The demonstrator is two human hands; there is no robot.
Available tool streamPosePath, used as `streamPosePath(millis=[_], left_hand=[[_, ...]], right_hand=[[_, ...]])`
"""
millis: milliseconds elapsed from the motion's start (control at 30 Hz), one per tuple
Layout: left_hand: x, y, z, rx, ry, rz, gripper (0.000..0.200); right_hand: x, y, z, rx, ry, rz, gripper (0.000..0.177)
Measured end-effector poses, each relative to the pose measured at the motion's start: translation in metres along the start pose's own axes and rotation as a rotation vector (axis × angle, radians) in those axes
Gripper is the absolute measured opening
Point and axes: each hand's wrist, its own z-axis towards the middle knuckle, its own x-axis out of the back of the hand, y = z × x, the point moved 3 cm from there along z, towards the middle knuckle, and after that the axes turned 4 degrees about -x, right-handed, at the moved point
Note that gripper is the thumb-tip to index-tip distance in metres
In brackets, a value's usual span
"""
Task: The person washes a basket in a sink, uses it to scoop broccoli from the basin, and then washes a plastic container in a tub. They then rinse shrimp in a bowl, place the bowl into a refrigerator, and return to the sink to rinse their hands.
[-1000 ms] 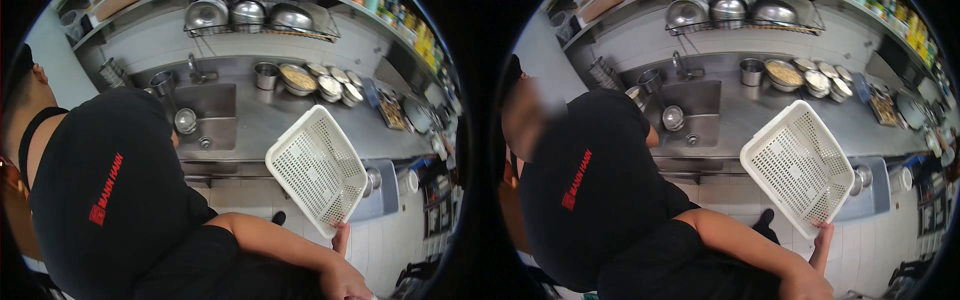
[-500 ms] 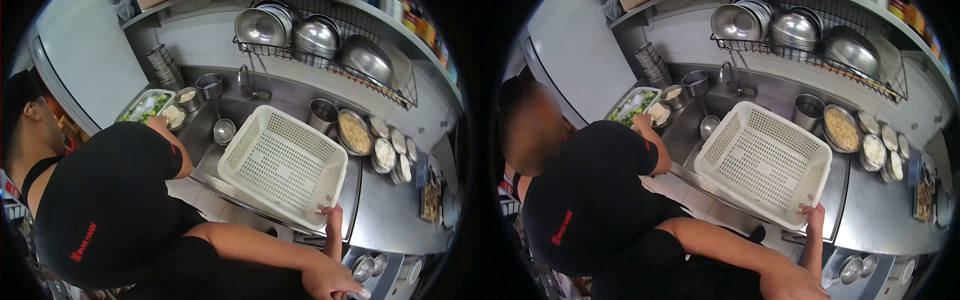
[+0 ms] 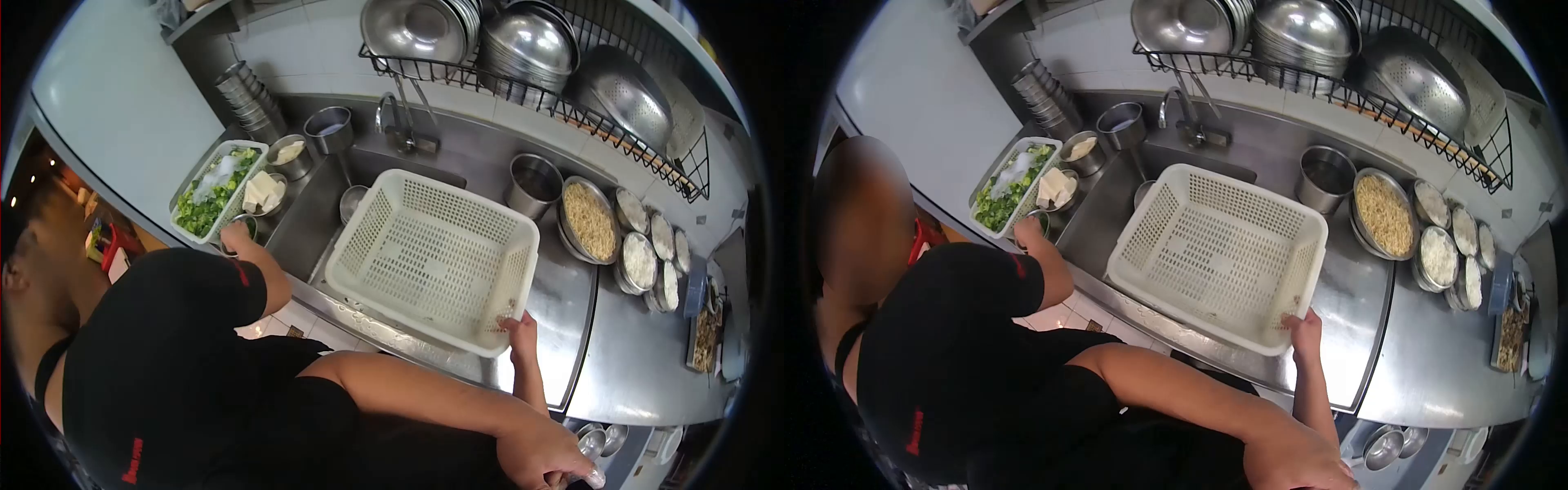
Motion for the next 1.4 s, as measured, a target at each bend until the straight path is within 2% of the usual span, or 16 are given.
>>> streamPosePath(millis=[200, 267, 333, 467, 767, 1100, 1167, 1300, 1400], left_hand=[[0.014, 0.014, -0.006, -0.035, -0.031, -0.064, 0.085], [0.018, 0.011, -0.006, -0.043, -0.035, -0.089, 0.083], [0.022, 0.008, -0.006, -0.046, -0.03, -0.094, 0.081], [0.032, -0.002, -0.006, -0.054, 0.018, -0.114, 0.077], [0.038, -0.001, -0.011, -0.036, -0.026, -0.123, 0.068], [0.049, 0.023, -0.06, -0.089, -0.007, -0.043, 0.057], [0.059, 0.046, -0.096, -0.108, 0.035, 0.016, 0.055], [0.086, 0.131, -0.23, -0.043, 0.196, 0.201, 0.051], [0.093, 0.178, -0.292, 0.003, 0.293, 0.323, 0.048]], right_hand=[[-0.015, 0.004, 0.025, 0.095, 0.036, -0.104, 0.041], [-0.012, 0.006, 0.024, 0.099, 0.043, -0.159, 0.042], [-0.012, 0.011, 0.029, -0.025, -0.015, -0.051, 0.043], [-0.015, 0.009, 0.026, -0.108, -0.074, -0.027, 0.044], [-0.018, 0.006, 0.024, -0.08, -0.049, 0.016, 0.043], [-0.025, 0.004, 0.02, -0.107, 0.0, 0.014, 0.046], [-0.027, 0.012, 0.02, -0.078, 0.073, 0.032, 0.051], [-0.037, 0.007, 0.015, -0.084, 0.075, 0.057, 0.053], [-0.039, 0.003, 0.013, -0.111, 0.01, 0.052, 0.053]])
